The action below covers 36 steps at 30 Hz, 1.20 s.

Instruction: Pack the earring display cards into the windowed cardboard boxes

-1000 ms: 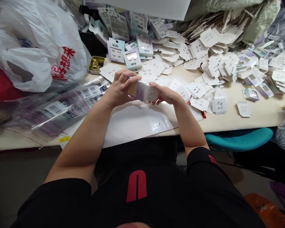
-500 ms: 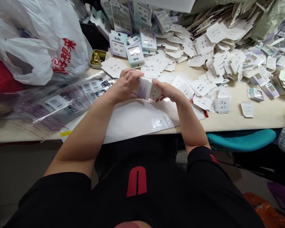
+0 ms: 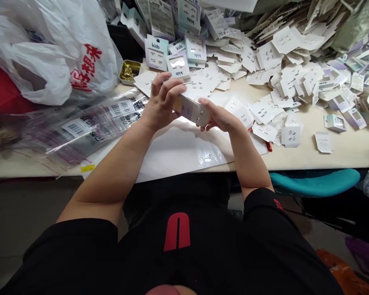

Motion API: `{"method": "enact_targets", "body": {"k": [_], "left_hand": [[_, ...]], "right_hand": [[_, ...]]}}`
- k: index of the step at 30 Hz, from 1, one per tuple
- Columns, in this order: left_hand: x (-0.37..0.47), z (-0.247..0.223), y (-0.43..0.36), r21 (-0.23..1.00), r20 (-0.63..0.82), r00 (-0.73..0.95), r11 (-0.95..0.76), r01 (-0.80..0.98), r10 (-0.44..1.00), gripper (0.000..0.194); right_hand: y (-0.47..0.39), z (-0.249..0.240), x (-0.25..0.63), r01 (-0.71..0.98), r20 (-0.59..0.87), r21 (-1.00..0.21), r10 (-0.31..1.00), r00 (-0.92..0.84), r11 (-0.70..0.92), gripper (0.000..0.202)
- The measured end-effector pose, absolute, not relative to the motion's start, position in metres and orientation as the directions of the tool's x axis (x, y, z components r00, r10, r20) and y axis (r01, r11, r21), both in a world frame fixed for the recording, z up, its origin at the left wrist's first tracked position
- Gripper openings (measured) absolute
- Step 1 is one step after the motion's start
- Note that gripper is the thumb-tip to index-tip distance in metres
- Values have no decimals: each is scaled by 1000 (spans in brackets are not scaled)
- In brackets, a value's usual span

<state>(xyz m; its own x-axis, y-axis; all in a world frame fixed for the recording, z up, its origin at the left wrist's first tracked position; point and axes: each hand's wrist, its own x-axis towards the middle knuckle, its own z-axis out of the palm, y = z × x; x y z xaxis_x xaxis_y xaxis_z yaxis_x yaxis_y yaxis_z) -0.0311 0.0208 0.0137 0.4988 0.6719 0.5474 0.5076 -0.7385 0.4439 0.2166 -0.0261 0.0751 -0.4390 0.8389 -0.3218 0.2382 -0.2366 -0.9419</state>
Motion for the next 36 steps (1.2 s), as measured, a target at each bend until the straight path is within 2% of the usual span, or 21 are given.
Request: {"method": "enact_targets", "body": {"k": [5, 10, 15, 18, 23, 25, 27, 29, 32, 36], "left_hand": [[-32, 16, 21, 450, 527, 528, -746, 491, 666, 71], [-32, 19, 19, 420, 547, 541, -768, 483, 639, 73], [-30, 13, 21, 441, 516, 576, -773, 456, 634, 71], [-28, 8, 22, 413, 523, 577, -778, 473, 628, 75], [-19, -3, 20, 368, 533, 607, -807, 461, 590, 92], [-18, -6, 20, 388, 528, 608, -805, 449, 593, 98], [-20, -8, 22, 432, 532, 575, -783, 448, 622, 103], [-25, -6, 23, 487, 535, 525, -749, 448, 662, 106], [-31, -3, 22, 555, 522, 485, -711, 432, 702, 102], [-27, -3, 18, 612, 493, 481, -682, 400, 725, 105]], "right_hand": [[-26, 78, 216, 242, -348, -934, 826, -442, -264, 74], [-25, 80, 216, 206, -341, -939, 826, -450, -275, 71], [-21, 76, 221, 292, -363, -921, 839, -405, -257, 71], [-20, 71, 220, 298, -362, -918, 862, -355, -263, 69], [-25, 60, 204, 253, -371, -921, 865, -338, -296, 92], [-26, 59, 201, 244, -368, -923, 871, -326, -298, 104], [-25, 61, 202, 230, -339, -934, 880, -333, -274, 107], [-23, 65, 206, 237, -277, -950, 902, -331, -205, 94], [-20, 68, 210, 258, -141, -964, 947, -288, -65, 62], [-19, 55, 202, 183, -53, -983, 963, -263, -4, 50]]}}
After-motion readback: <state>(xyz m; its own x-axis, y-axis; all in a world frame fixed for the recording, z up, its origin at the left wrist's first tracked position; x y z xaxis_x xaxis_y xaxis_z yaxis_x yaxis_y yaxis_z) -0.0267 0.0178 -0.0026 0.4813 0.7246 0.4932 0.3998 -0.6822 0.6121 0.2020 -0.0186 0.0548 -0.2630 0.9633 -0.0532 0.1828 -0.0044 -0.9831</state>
